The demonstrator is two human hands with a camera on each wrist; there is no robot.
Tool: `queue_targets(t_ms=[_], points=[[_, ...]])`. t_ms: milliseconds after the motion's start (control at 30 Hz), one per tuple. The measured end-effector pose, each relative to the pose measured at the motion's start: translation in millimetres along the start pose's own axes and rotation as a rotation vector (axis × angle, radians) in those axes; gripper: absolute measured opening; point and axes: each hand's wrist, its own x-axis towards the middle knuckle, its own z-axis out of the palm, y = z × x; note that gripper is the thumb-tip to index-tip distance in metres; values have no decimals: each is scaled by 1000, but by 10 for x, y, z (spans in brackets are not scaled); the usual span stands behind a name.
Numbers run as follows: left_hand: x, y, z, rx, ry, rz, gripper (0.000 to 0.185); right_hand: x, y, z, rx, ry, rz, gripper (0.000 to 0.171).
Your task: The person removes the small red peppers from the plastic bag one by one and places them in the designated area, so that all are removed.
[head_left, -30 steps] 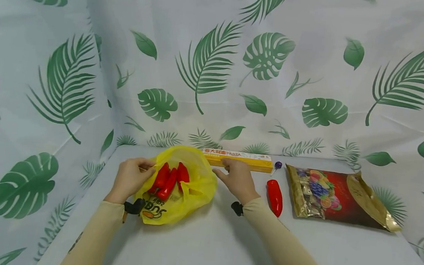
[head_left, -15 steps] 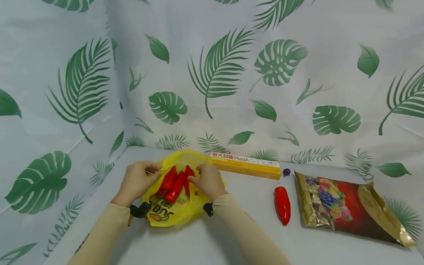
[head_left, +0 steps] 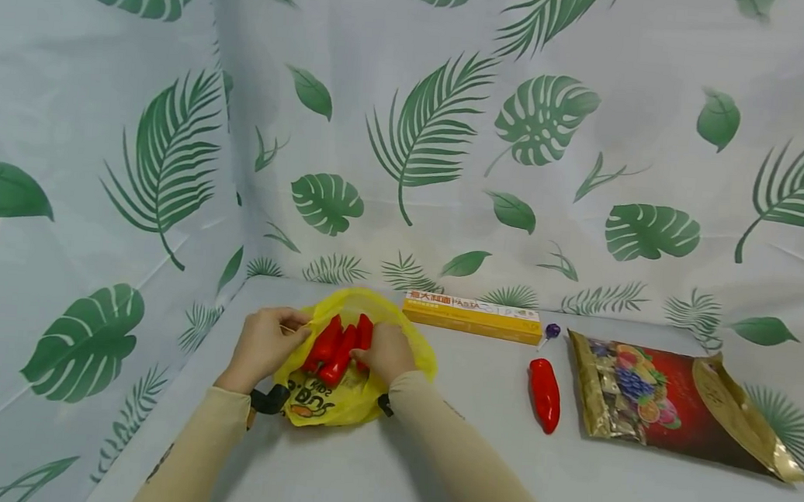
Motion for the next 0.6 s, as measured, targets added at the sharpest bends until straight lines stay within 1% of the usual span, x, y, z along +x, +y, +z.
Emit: queue_targets(t_ms=[100, 233, 433, 600], points=[[-1, -1, -2, -3, -3, -3, 18, 4, 2, 19, -7, -13, 1, 35], [0, -7, 4, -6, -9, -10, 17, 15, 3, 33, -12, -7, 3, 35], [-2, -22, 23, 2, -10, -19, 18, 34, -1, 28, 29, 7, 1, 25], [-2, -24, 37, 1, -9, -19, 18, 64, 15, 34, 74, 21, 17, 23]])
